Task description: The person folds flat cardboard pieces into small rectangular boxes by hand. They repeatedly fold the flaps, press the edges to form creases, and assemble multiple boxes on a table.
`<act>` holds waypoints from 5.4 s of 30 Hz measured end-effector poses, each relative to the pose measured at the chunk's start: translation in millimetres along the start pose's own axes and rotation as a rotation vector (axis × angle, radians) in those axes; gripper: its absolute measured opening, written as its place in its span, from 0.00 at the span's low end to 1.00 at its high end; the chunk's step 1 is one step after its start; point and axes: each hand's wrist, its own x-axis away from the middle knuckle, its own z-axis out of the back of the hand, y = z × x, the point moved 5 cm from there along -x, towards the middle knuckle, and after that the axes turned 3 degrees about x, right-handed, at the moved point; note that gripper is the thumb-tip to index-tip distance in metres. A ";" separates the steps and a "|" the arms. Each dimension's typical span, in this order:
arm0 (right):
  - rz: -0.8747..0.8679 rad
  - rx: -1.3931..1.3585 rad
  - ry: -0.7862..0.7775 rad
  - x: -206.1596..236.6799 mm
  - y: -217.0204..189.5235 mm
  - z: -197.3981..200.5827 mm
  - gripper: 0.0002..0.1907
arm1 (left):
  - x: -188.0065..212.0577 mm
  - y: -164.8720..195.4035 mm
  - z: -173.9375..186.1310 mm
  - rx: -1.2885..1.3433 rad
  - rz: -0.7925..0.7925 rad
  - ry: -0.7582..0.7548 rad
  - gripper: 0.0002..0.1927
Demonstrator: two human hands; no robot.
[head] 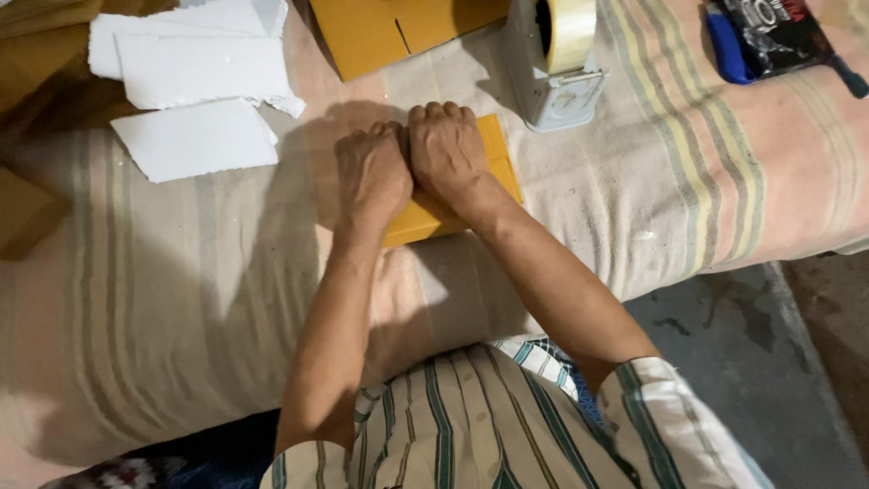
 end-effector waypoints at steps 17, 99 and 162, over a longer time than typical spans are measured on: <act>0.098 0.004 -0.521 40.3 -27.1 50.1 0.49 | 45.4 -1.2 38.5 0.161 -0.184 0.113 0.22; -0.339 0.040 -0.222 38.6 43.2 28.9 0.18 | 124.6 41.4 38.9 0.713 0.142 0.599 0.26; -0.109 -0.054 -0.332 65.3 11.3 66.4 0.37 | 87.3 31.8 40.8 0.043 -0.067 0.029 0.34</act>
